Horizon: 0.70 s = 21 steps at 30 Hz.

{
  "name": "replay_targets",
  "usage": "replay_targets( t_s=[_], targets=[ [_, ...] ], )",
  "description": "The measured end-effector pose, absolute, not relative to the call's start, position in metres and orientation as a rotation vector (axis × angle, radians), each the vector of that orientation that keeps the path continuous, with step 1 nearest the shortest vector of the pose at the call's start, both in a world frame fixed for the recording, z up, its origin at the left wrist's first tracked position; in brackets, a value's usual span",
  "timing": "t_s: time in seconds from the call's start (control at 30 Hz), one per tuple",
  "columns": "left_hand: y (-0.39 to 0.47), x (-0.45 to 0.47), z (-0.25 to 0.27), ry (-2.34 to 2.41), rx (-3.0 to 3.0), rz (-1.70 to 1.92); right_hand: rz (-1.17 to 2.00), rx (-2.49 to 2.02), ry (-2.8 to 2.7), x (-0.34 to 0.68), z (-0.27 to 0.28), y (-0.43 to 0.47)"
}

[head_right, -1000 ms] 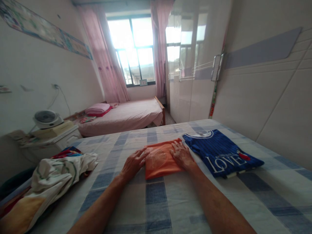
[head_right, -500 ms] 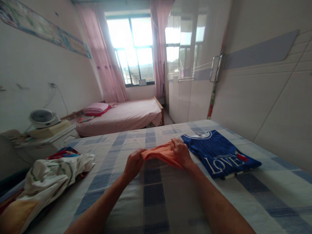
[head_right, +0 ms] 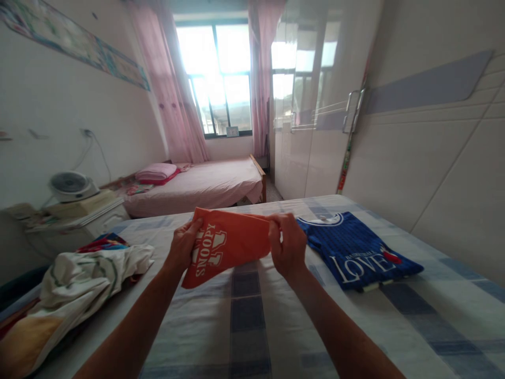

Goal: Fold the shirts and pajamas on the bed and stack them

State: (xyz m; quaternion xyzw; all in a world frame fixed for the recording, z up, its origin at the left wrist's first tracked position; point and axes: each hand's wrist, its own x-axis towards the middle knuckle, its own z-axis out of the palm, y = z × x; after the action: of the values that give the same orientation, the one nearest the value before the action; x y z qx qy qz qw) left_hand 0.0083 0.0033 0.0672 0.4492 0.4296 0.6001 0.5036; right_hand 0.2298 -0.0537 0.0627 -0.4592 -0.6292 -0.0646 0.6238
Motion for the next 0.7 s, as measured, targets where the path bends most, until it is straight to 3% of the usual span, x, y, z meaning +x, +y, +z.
replay_targets(
  t_s=[0.17,0.33,0.5,0.7],
  targets=[
    [-0.023,0.039,0.067,0.885,1.245,1.31,0.725,-1.046,-1.647,0.198,0.062,-0.067],
    [-0.04,0.066,0.038,0.777,1.597,1.135,1.42,-0.834,-1.279,0.194,0.049,-0.061],
    [-0.043,0.07,0.018,0.704,1.927,1.016,1.545,-0.888,-1.086,0.208,0.036,-0.051],
    [-0.06,0.073,0.006,0.702,2.416,0.987,1.377,-1.081,-1.152,0.233,0.021,-0.066]
  ],
)
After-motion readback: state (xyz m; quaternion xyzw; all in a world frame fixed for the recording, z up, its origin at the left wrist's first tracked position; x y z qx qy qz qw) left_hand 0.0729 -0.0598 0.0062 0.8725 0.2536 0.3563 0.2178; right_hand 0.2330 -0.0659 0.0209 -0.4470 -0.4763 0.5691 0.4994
